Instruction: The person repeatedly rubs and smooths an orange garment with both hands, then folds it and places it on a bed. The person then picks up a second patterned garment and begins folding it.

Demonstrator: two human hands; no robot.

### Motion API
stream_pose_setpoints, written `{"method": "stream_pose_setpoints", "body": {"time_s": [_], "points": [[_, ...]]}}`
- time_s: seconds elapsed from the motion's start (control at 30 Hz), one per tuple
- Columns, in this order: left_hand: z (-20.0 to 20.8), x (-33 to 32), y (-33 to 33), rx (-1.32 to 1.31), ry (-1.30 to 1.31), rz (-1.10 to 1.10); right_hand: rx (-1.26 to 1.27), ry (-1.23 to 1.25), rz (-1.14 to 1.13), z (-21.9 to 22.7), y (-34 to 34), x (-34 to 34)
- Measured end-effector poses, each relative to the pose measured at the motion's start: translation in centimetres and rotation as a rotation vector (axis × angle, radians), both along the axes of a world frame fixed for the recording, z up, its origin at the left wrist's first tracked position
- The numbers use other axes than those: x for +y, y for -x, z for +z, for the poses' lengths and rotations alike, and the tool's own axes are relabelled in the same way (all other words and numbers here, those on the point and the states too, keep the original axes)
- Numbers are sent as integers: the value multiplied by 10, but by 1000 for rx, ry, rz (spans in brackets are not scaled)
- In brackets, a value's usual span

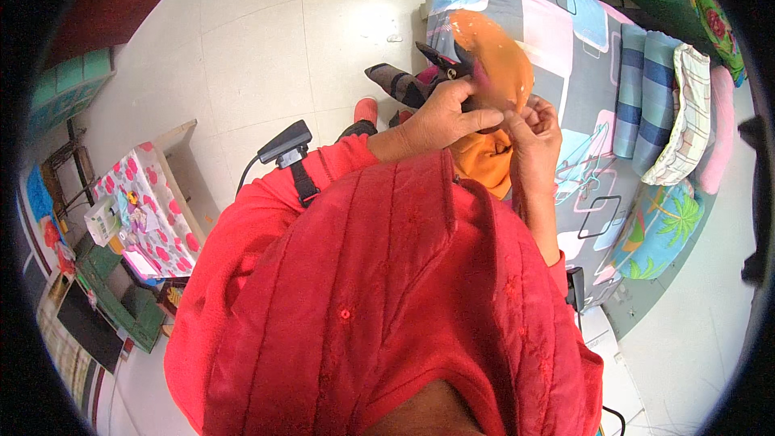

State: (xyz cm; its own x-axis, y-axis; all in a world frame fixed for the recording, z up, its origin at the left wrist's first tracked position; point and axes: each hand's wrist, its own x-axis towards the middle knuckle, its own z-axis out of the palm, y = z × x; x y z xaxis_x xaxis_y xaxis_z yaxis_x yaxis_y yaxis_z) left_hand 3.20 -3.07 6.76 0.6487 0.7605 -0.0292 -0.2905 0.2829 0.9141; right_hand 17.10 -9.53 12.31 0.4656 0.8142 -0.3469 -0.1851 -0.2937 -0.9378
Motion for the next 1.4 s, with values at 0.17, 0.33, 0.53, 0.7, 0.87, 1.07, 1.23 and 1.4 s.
{"method": "stream_pose_setpoints", "body": {"time_s": [0.17,0.33,0.53,0.7,0.87,1.07,1.23,1.4], "points": [[-5,8,-2,-72,145,82,85,71,60,-7,1,-3],[5,16,-2,-199,284,96,569,-160,36,0,2,0],[-2,12,5,-156,321,70,568,-85,196,9,-4,0],[-3,8,4,-102,217,72,538,-232,101,8,-6,-3],[15,32,16,467,26,72,645,-222,77,9,-7,-2],[6,40,31,369,-1092,563,616,-61,18,14,0,-1],[12,93,70,1378,-518,-500,616,-80,34,22,-4,-8],[49,95,85,906,-863,526,618,-14,88,24,1,-6]]}}
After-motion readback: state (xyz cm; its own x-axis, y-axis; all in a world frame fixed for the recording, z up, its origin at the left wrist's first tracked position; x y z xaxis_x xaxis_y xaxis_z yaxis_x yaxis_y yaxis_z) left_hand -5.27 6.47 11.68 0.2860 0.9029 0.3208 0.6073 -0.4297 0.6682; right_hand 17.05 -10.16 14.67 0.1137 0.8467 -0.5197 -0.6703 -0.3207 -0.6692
